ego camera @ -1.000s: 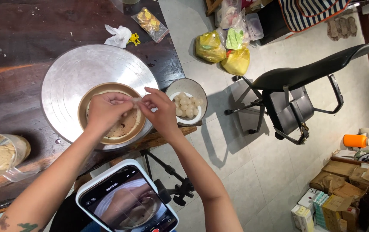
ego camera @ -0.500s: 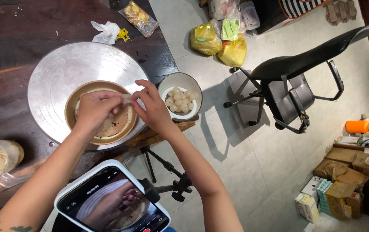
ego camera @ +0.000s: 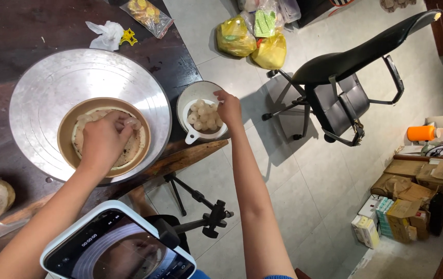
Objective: Placing fruit into a container and preparing packaging materials.
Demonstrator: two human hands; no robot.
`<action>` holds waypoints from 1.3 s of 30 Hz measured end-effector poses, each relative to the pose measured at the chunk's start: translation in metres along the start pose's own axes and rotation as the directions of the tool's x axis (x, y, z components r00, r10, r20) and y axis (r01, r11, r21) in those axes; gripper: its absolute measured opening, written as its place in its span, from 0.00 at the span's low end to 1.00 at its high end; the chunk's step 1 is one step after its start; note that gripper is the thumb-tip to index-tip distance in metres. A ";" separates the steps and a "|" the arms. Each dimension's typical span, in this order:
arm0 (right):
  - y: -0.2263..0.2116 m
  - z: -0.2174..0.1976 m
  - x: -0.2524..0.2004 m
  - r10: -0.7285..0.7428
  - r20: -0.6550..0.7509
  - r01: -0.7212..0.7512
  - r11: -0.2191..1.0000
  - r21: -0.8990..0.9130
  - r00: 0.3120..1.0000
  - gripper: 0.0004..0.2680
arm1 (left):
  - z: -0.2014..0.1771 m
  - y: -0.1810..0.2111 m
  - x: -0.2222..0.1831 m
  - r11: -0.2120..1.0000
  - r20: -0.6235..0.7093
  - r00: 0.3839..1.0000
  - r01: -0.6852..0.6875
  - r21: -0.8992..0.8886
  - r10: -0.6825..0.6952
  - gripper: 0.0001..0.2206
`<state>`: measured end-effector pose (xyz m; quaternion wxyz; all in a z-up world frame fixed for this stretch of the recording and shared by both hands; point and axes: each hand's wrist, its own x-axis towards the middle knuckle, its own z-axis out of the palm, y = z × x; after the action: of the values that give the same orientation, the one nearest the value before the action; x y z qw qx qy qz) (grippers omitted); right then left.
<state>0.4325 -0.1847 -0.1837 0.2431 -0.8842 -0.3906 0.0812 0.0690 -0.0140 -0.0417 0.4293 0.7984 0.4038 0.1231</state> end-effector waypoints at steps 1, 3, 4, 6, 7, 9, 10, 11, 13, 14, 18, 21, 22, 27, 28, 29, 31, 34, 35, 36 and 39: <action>-0.006 -0.004 -0.001 -0.001 0.000 0.001 1.000 -0.001 1.000 0.14 | 0.001 0.000 0.000 1.000 -0.001 1.000 0.000 -0.001 0.000 0.12; -0.020 -0.010 -0.003 -0.010 0.114 0.020 0.996 -0.083 0.993 0.13 | 0.002 -0.001 -0.001 1.000 0.002 1.000 0.000 0.005 0.000 0.10; -0.027 -0.011 -0.003 -0.010 0.114 0.020 0.996 -0.083 0.993 0.13 | 0.002 0.000 -0.001 1.000 0.002 1.000 0.000 0.005 0.000 0.10; -0.043 -0.013 -0.001 0.025 0.238 0.017 0.984 -0.176 0.971 0.13 | 0.002 0.002 0.000 1.000 0.006 1.000 0.019 0.011 -0.019 0.11; -0.043 -0.009 0.001 0.023 0.238 0.020 0.984 -0.174 0.971 0.13 | 0.001 0.004 0.000 1.000 0.004 1.000 0.021 0.012 -0.021 0.11; -0.044 0.000 0.006 0.064 0.324 0.011 0.974 -0.225 0.944 0.15 | -0.001 0.006 0.000 0.998 0.011 0.998 0.057 0.033 -0.057 0.14; -0.042 0.005 0.008 0.061 0.326 0.014 0.975 -0.223 0.943 0.15 | -0.001 0.002 0.000 0.998 0.008 0.998 0.059 0.035 -0.059 0.14; -0.039 0.010 0.009 0.078 0.346 0.006 0.972 -0.235 0.935 0.15 | 0.000 -0.001 -0.001 0.997 0.012 0.998 0.064 0.052 -0.065 0.14; -0.037 0.017 0.010 0.093 0.367 -0.001 0.969 -0.245 0.926 0.15 | 0.002 -0.009 -0.002 0.995 0.015 0.997 0.071 0.070 -0.073 0.14; -0.038 0.018 0.010 0.110 0.365 -0.019 0.970 -0.244 0.925 0.15 | 0.003 -0.013 -0.002 0.994 0.018 0.997 0.068 0.085 -0.070 0.14; -0.032 0.027 0.013 0.131 0.326 -0.062 0.975 -0.215 0.936 0.12 | 0.003 -0.018 -0.002 0.994 0.011 0.999 0.047 0.098 -0.049 0.14; -0.028 0.030 0.011 0.093 0.274 -0.043 0.982 -0.185 0.957 0.11 | 0.000 -0.017 -0.003 0.998 -0.018 1.000 0.010 0.069 -0.008 0.13; -0.032 0.027 0.010 0.091 0.275 -0.040 0.982 -0.185 0.957 0.11 | -0.004 -0.017 -0.002 0.998 -0.021 1.000 0.011 0.069 -0.010 0.13; -0.054 0.005 0.003 0.049 0.147 -0.039 0.996 -0.075 0.988 0.09 | -0.027 -0.009 0.002 0.996 -0.042 0.995 0.094 0.004 -0.094 0.11; -0.060 -0.001 0.004 0.049 0.147 -0.038 0.996 -0.075 0.988 0.09 | -0.033 -0.004 0.002 0.996 -0.043 0.995 0.094 0.004 -0.094 0.11; -0.065 -0.006 0.005 0.053 0.131 -0.065 0.993 0.095 0.990 0.09 | -0.039 -0.001 0.001 0.998 -0.068 0.996 0.055 -0.030 -0.057 0.10; -0.090 -0.023 0.003 0.056 0.117 -0.085 0.961 0.262 0.992 0.08 | -0.049 0.009 0.002 0.998 -0.098 0.995 0.016 -0.063 -0.022 0.10; -0.159 -0.060 -0.010 -0.179 0.165 0.014 0.716 0.698 0.970 0.08 | -0.059 0.024 0.006 0.964 -0.050 0.998 -0.036 -0.263 0.023 0.10; -0.189 -0.074 -0.018 -0.338 0.126 0.153 0.686 0.711 0.933 0.09 | -0.061 0.029 0.008 0.922 0.040 0.998 0.050 -0.384 -0.038 0.11; -0.219 -0.087 -0.026 -0.489 0.086 0.285 0.634 0.719 0.868 0.10 | -0.063 0.033 0.010 0.860 0.136 0.987 0.142 -0.490 -0.085 0.11; -0.288 -0.110 -0.052 -0.664 0.017 0.543 0.626 0.560 0.747 0.12 | -0.067 0.025 0.013 0.706 0.319 0.928 0.356 -0.613 -0.191 0.13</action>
<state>0.2466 -0.0970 0.0513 0.4407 -0.5843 -0.6529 0.1952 0.0541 0.0274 0.0166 0.7408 0.5339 0.3956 0.0984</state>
